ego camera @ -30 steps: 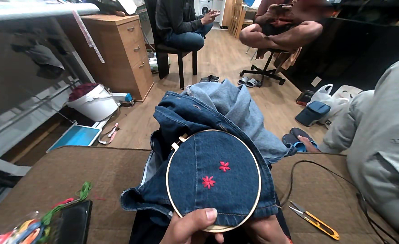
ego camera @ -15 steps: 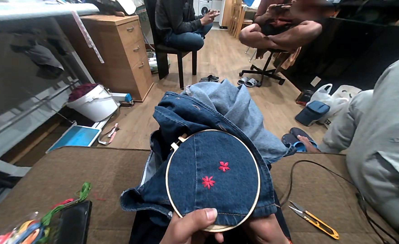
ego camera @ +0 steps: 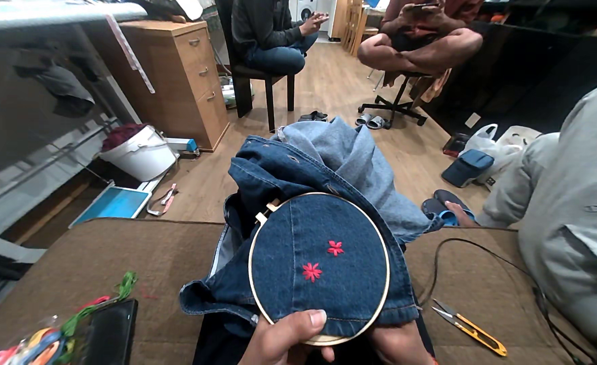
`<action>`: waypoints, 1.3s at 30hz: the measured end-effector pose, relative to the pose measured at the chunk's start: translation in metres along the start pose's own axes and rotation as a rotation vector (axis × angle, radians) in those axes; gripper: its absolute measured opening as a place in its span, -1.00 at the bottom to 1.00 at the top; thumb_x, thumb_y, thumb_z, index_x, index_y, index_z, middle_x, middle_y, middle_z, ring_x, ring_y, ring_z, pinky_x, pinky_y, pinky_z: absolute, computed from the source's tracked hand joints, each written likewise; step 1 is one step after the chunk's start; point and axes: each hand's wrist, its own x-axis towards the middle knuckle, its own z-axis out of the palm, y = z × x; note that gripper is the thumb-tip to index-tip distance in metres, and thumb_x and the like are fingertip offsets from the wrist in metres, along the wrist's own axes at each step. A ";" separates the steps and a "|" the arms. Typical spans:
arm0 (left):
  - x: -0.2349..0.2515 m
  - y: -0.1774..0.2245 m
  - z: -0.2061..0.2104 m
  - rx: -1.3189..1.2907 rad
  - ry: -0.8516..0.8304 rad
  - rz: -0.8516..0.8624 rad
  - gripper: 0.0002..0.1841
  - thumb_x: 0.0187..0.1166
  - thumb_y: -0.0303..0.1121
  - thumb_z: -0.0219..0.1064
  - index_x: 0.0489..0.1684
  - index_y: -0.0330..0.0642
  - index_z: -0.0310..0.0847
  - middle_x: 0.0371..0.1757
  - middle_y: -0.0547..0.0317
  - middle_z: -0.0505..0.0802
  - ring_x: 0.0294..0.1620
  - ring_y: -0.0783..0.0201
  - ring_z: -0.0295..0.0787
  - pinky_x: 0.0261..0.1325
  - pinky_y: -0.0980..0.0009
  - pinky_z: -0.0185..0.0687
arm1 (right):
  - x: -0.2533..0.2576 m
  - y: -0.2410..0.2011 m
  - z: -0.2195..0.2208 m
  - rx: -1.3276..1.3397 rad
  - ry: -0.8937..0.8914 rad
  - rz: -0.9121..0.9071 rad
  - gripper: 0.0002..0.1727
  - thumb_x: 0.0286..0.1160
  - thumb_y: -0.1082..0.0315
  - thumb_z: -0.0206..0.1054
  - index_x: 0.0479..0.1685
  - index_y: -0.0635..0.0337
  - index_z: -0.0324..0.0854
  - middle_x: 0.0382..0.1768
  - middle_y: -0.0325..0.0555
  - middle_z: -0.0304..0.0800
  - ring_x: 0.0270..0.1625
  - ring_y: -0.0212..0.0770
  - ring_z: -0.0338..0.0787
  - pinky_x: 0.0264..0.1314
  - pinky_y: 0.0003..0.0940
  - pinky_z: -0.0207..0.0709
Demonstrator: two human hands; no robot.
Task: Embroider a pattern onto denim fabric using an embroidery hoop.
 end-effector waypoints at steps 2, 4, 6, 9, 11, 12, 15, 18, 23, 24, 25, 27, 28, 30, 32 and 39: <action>0.001 0.000 -0.001 -0.002 -0.007 0.001 -0.82 0.47 -0.56 0.39 -0.11 -0.15 0.88 -0.22 0.05 0.97 -0.31 0.32 0.93 -0.17 0.41 0.87 | 0.000 0.000 0.002 -0.008 0.020 0.003 -0.48 0.29 0.56 0.51 0.17 -0.32 0.81 0.10 -0.75 0.89 0.21 -0.76 0.77 0.35 -0.68 0.64; 0.001 0.000 -0.001 -0.001 -0.006 0.000 -0.82 0.47 -0.55 0.40 -0.11 -0.16 0.88 -0.21 0.06 0.96 -0.31 0.32 0.93 -0.17 0.41 0.87 | 0.000 -0.002 0.004 -0.005 0.053 0.032 -0.48 0.22 0.56 0.56 0.12 -0.30 0.83 0.06 -0.71 0.92 0.17 -0.73 0.80 0.32 -0.65 0.67; 0.001 0.000 0.000 0.000 0.006 0.001 -0.82 0.46 -0.57 0.39 -0.11 -0.16 0.87 -0.22 0.05 0.97 -0.31 0.31 0.94 -0.18 0.40 0.88 | -0.001 -0.004 0.005 0.043 0.068 0.079 -0.47 0.17 0.57 0.58 0.09 -0.29 0.85 0.02 -0.66 0.94 0.10 -0.69 0.84 0.26 -0.63 0.71; 0.001 0.000 0.001 0.011 0.004 0.023 -0.82 0.48 -0.57 0.39 -0.10 -0.16 0.86 -0.20 0.04 0.97 -0.31 0.29 0.94 -0.19 0.39 0.89 | 0.002 -0.001 -0.002 0.189 0.036 0.120 -0.51 0.24 0.54 0.55 0.12 -0.24 0.82 -0.01 -0.49 0.96 0.00 -0.56 0.89 0.12 -0.52 0.79; 0.002 -0.001 0.002 0.026 0.042 0.049 -0.81 0.45 -0.59 0.39 -0.09 -0.18 0.84 -0.20 0.02 0.96 -0.29 0.26 0.95 -0.16 0.34 0.89 | 0.005 -0.001 -0.010 0.186 0.082 0.138 -0.54 0.38 0.49 0.48 0.26 -0.15 0.74 0.10 -0.42 0.93 0.15 -0.47 0.87 0.30 -0.39 0.75; 0.002 -0.002 0.003 0.037 0.078 0.066 -0.80 0.43 -0.61 0.39 -0.09 -0.21 0.82 -0.19 0.01 0.96 -0.25 0.23 0.95 -0.10 0.29 0.90 | 0.007 -0.003 -0.014 0.121 0.162 0.132 -0.59 0.49 0.50 0.38 0.30 -0.05 0.65 0.11 -0.37 0.91 0.16 -0.42 0.87 0.29 -0.35 0.76; 0.005 -0.007 0.006 0.064 0.161 0.134 -0.71 0.34 -0.73 0.37 -0.02 -0.29 0.72 -0.11 0.00 0.96 -0.06 0.19 0.96 0.17 0.18 0.85 | 0.015 -0.009 -0.030 -0.209 0.483 -0.041 -0.78 0.69 0.50 0.08 0.12 0.01 0.50 -0.01 -0.45 0.83 0.03 -0.43 0.86 0.03 -0.45 0.80; 0.008 -0.011 0.008 0.126 0.182 0.158 -0.68 0.33 -0.77 0.36 0.01 -0.29 0.68 -0.10 0.04 0.97 -0.04 0.23 0.95 0.20 0.21 0.85 | 0.010 -0.032 -0.042 -0.767 0.284 -0.349 -0.78 0.60 0.05 0.41 0.13 -0.33 0.63 0.14 -0.70 0.64 0.28 -0.66 0.63 0.32 -0.67 0.55; 0.009 -0.014 0.008 0.239 0.170 0.161 -0.68 0.30 -0.77 0.40 -0.02 -0.27 0.71 -0.16 0.11 0.97 -0.11 0.28 0.95 0.16 0.26 0.85 | 0.016 -0.037 -0.002 -1.110 -0.086 -0.346 -0.77 0.61 -0.02 0.38 -0.18 -0.12 0.71 -0.10 -0.30 0.78 0.22 -0.29 0.64 0.43 -0.25 0.27; 0.009 -0.013 0.008 0.265 0.167 0.158 -0.69 0.31 -0.77 0.40 -0.04 -0.26 0.72 -0.17 0.13 0.97 -0.11 0.30 0.95 0.17 0.27 0.84 | 0.019 -0.034 0.001 -1.122 -0.106 -0.361 -0.79 0.64 0.04 0.35 -0.25 -0.10 0.69 -0.19 -0.28 0.78 0.16 -0.28 0.66 0.37 -0.25 0.27; 0.009 -0.012 0.007 0.274 0.160 0.158 -0.69 0.31 -0.77 0.40 -0.05 -0.27 0.72 -0.17 0.12 0.97 -0.11 0.29 0.95 0.18 0.27 0.84 | 0.021 -0.032 0.004 -1.130 -0.117 -0.380 -0.81 0.66 0.10 0.33 -0.30 -0.08 0.67 -0.25 -0.28 0.79 0.12 -0.27 0.68 0.33 -0.26 0.27; 0.010 -0.012 0.005 0.274 0.152 0.157 -0.69 0.29 -0.77 0.40 -0.06 -0.27 0.72 -0.21 0.10 0.97 -0.16 0.28 0.96 0.14 0.26 0.85 | 0.022 -0.030 0.008 -1.139 -0.121 -0.433 -0.85 0.65 0.22 0.27 -0.32 -0.06 0.61 -0.28 -0.29 0.79 0.12 -0.27 0.69 0.35 -0.31 0.28; 0.010 -0.013 0.003 0.275 0.147 0.157 -0.69 0.29 -0.76 0.41 -0.06 -0.27 0.73 -0.23 0.11 0.97 -0.19 0.28 0.95 0.12 0.27 0.86 | 0.020 -0.028 0.010 -1.143 -0.123 -0.466 -0.86 0.68 0.25 0.23 -0.30 -0.07 0.57 -0.26 -0.31 0.77 0.13 -0.29 0.67 0.38 -0.35 0.28; 0.009 -0.014 0.001 0.266 0.142 0.158 -0.70 0.29 -0.75 0.42 -0.07 -0.26 0.75 -0.24 0.10 0.97 -0.21 0.28 0.96 0.09 0.28 0.86 | 0.020 -0.024 0.011 -1.097 -0.116 -0.502 -0.85 0.72 0.26 0.16 -0.27 -0.06 0.52 -0.27 -0.31 0.72 0.06 -0.30 0.65 0.34 -0.40 0.31; 0.008 -0.014 0.002 0.275 0.147 0.158 -0.68 0.29 -0.77 0.43 -0.04 -0.28 0.72 -0.19 0.07 0.98 -0.16 0.24 0.97 0.12 0.26 0.87 | 0.023 -0.020 0.012 -0.947 -0.089 -0.451 -0.73 0.80 0.14 0.10 -0.29 0.00 0.51 -0.34 -0.26 0.69 -0.09 -0.32 0.70 0.18 -0.43 0.48; 0.010 -0.019 0.005 0.422 0.276 0.196 -0.68 0.29 -0.71 0.46 -0.01 -0.26 0.65 -0.22 0.30 0.96 -0.15 0.44 0.92 0.10 0.41 0.85 | 0.016 -0.046 0.034 -0.391 -0.177 -0.307 -0.76 0.78 0.18 0.22 -0.24 0.11 0.52 -0.29 -0.19 0.65 -0.16 -0.39 0.75 0.07 -0.52 0.67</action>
